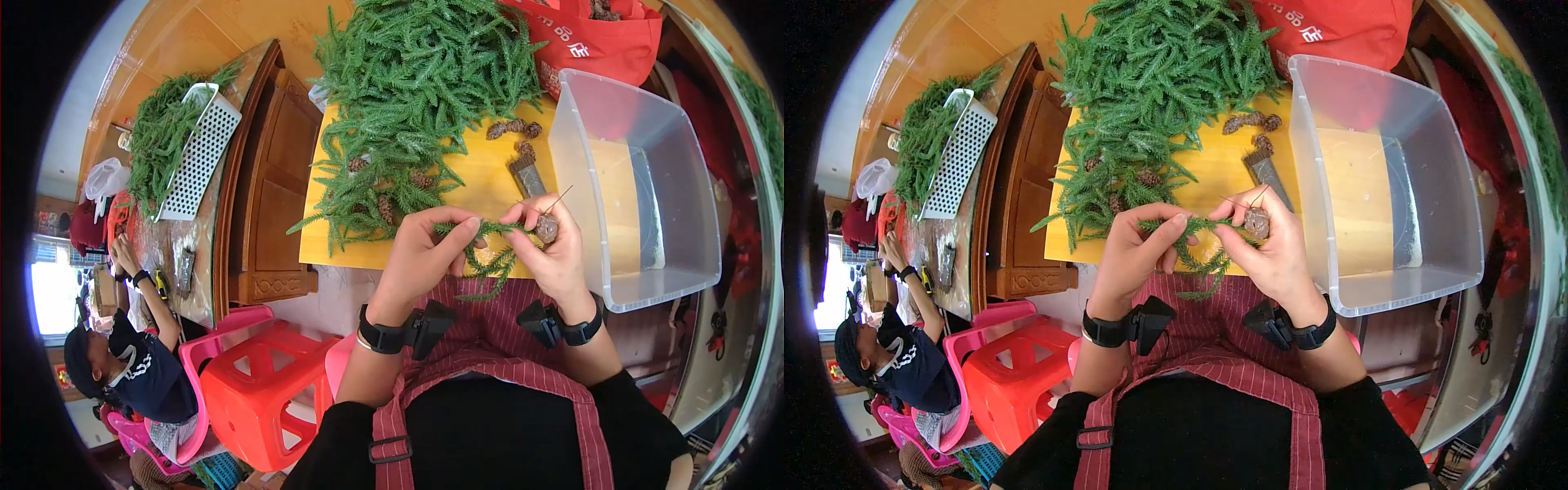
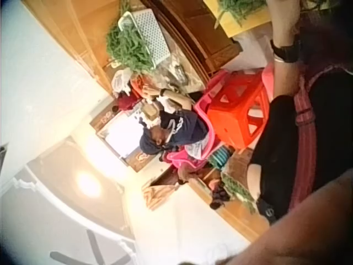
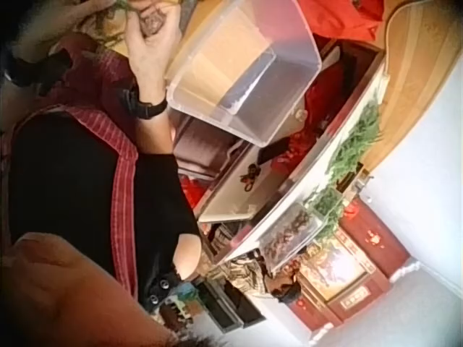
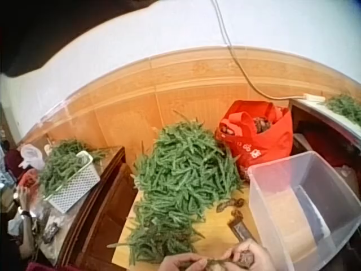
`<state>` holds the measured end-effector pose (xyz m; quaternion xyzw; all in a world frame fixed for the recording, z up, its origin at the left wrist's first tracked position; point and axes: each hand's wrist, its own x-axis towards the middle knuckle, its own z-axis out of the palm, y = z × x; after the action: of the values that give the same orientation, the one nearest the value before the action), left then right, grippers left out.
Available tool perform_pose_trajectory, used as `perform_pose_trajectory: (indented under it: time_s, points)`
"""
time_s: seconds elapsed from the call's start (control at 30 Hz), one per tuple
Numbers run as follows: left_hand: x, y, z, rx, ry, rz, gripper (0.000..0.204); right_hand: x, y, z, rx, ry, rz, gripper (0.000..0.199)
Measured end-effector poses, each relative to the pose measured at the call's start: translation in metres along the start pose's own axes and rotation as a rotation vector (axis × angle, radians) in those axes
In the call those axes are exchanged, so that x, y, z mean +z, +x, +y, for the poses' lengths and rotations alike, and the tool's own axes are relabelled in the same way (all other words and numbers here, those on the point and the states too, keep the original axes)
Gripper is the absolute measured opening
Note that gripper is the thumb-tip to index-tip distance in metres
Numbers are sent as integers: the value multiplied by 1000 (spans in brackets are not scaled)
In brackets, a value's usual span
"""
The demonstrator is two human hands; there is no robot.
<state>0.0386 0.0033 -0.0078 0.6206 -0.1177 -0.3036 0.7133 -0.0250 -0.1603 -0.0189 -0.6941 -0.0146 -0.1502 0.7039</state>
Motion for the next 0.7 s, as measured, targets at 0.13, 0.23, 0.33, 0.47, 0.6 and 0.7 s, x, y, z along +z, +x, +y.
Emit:
perform_pose_trajectory:
  time_s: [0.13,0.23,0.33,0.47,0.6,0.7]
  points:
    - [-1,0,-2,-23,-35,-13,21,1,0,0,21,0,10,22]
    - [-1,0,-1,-51,-40,-2,22,1,0,-1,30,-19,19,22]
    - [-2,0,-1,-73,-80,-10,21,2,0,1,37,8,32,22]
    - [-4,0,-5,-14,-40,-40,17,3,-1,-1,-11,-23,22,23]
    - [-1,0,-4,39,47,-44,17,2,0,3,-100,-31,-1,24]
    - [-1,1,-5,44,19,-50,18,-1,2,6,-196,-89,-24,24]
